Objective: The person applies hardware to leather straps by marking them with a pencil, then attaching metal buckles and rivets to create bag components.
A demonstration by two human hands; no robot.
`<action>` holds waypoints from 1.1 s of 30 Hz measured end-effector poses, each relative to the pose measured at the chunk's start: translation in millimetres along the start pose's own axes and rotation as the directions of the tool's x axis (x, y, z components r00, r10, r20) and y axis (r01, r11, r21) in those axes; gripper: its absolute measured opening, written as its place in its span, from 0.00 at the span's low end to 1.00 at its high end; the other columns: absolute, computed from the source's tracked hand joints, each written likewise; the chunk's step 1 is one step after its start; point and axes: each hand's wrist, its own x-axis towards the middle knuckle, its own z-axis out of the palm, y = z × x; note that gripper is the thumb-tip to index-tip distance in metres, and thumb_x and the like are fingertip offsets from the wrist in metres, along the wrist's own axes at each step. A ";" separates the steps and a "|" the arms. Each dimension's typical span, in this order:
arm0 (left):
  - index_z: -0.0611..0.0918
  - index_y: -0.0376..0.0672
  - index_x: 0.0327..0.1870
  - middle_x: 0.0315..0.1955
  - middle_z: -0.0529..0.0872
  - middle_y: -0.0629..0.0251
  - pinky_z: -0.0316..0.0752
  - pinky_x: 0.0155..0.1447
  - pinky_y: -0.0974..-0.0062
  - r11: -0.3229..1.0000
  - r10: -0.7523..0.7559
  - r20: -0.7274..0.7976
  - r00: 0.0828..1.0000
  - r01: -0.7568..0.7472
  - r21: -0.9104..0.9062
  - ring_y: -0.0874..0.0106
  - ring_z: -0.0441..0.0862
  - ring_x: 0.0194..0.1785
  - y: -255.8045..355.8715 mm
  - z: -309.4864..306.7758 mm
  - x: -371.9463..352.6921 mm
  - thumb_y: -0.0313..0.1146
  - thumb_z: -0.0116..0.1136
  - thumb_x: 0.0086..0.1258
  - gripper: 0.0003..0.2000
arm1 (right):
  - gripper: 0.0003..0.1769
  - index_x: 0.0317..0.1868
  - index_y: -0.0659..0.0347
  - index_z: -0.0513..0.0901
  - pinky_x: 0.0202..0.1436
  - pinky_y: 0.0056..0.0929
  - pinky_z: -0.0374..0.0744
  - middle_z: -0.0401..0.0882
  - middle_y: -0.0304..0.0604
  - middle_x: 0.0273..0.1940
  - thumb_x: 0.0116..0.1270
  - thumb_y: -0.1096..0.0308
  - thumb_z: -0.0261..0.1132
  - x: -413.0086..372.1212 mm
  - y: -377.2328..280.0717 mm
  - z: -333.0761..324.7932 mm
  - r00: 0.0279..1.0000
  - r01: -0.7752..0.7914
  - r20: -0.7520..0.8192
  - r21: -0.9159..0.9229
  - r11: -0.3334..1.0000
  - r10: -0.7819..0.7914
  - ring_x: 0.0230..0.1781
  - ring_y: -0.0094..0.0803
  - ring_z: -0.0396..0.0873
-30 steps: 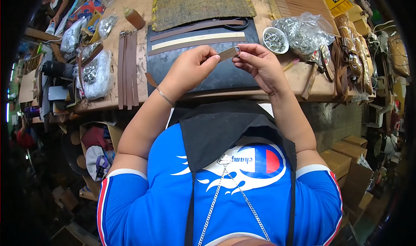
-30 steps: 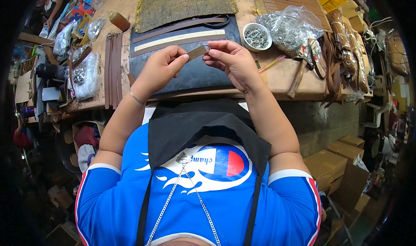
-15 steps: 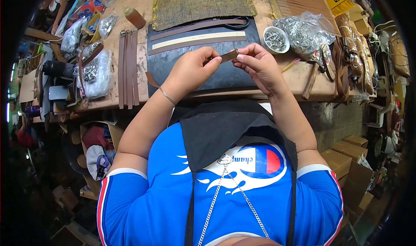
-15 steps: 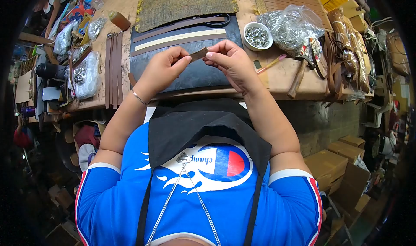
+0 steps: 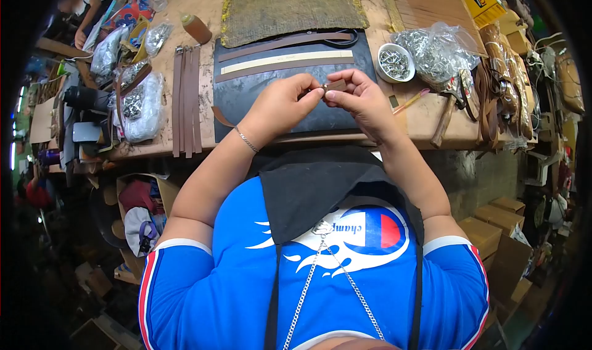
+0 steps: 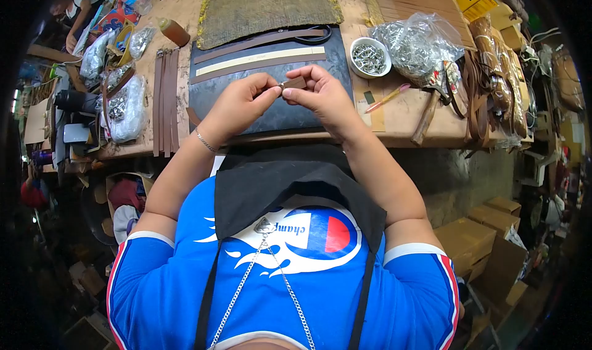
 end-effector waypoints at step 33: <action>0.82 0.35 0.59 0.47 0.85 0.67 0.78 0.52 0.78 0.899 0.083 0.236 0.968 0.030 -0.438 0.79 0.81 0.47 6.7 -32.4 -14.8 0.34 0.65 0.78 0.15 | 0.17 0.57 0.63 0.84 0.56 0.23 0.82 0.86 0.37 0.47 0.70 0.77 0.73 -18.0 -24.1 17.6 0.975 0.202 0.140 -0.228 0.952 -0.174 0.49 0.22 0.84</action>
